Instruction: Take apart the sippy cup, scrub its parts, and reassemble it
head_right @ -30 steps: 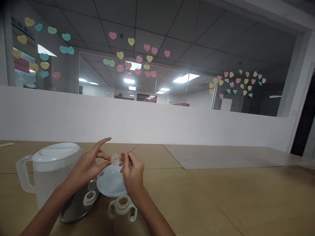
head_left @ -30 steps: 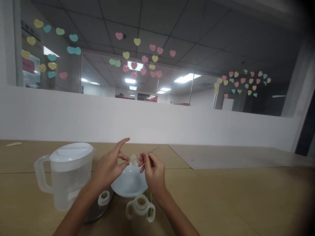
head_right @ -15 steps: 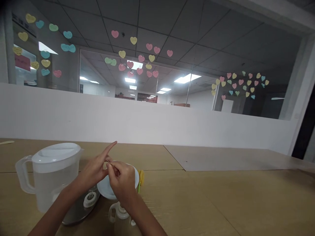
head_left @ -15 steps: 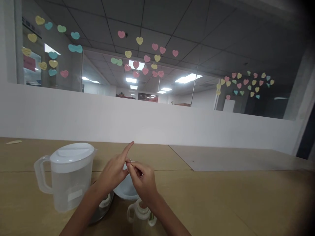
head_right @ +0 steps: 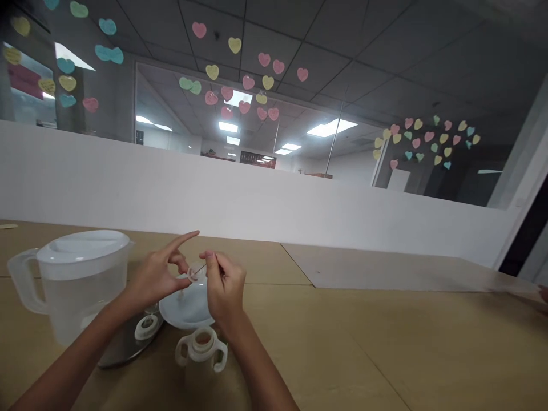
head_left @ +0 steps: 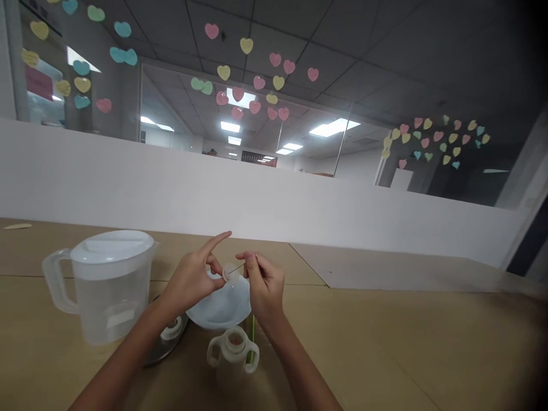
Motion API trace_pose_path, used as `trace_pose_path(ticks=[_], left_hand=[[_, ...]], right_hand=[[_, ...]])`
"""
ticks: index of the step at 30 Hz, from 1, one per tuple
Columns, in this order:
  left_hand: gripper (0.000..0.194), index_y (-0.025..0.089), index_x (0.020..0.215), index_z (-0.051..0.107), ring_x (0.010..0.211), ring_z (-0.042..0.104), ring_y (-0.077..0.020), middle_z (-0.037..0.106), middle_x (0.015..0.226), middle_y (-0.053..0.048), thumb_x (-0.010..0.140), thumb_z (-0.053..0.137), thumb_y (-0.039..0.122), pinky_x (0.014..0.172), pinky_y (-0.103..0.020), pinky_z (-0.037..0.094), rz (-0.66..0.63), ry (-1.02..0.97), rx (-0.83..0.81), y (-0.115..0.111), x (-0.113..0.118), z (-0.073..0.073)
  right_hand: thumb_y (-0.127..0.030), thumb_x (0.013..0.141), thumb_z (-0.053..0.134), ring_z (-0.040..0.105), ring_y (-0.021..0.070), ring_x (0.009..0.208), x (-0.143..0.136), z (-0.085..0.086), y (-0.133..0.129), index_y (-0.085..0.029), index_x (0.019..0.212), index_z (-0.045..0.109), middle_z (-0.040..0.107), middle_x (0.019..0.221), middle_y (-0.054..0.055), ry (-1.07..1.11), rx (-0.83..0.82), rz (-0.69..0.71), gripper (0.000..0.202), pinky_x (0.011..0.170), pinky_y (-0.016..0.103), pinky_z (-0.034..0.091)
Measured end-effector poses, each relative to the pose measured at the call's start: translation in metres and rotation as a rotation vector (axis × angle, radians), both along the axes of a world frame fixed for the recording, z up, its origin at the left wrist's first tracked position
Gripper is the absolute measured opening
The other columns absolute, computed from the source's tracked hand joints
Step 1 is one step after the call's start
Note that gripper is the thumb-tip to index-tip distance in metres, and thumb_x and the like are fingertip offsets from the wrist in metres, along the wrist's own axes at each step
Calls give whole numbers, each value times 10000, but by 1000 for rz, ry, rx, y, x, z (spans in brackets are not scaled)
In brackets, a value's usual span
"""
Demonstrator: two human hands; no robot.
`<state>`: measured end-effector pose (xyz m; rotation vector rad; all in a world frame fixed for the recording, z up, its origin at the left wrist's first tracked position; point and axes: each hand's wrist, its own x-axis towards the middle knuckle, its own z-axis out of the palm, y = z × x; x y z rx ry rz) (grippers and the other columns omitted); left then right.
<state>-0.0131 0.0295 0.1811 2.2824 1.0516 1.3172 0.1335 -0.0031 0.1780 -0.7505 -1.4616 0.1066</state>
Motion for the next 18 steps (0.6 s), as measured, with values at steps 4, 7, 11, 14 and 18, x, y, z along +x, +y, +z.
trace_pose_path(ticks=[4,7,11,14,18], left_hand=[[794,260,1349,375,619,585,-111,584,580,93,609,628,122,757,-242,477,6,-76,43,-3,-1,2],[745,241,1342,381,643,595,-113,584,579,90,651,654,196,829,-263,463,0,-96,97,-4,-3,2],[713,245,1341,375,653,599,-116,598,615,81,680,642,214,764,-244,463,35,-71,109,0,-4,1],[684,252,1329,380,636,595,-109,600,635,82,690,613,178,686,-213,456,16,-8,111,9,2,-5],[634,234,1309,396,619,584,-102,593,640,81,707,576,148,700,-217,451,5,64,186,20,12,-15]], right_hand=[[-292,910,457,472,103,548,-6,-3,2,-152,796,705,532,592,2,-84,65,-21,306,534,225,370],[-265,896,472,484,118,583,-12,-7,5,-166,801,721,541,592,8,-150,86,-19,285,546,232,382],[-250,898,479,504,116,600,-16,-7,6,-162,835,719,565,616,8,-77,118,-17,263,552,228,400],[-228,907,468,509,107,584,-13,-2,-1,-154,821,706,576,629,9,-41,182,-71,263,546,227,392],[-224,910,467,485,104,557,-7,4,-10,-162,735,686,542,580,-2,-50,225,-133,286,524,227,375]])
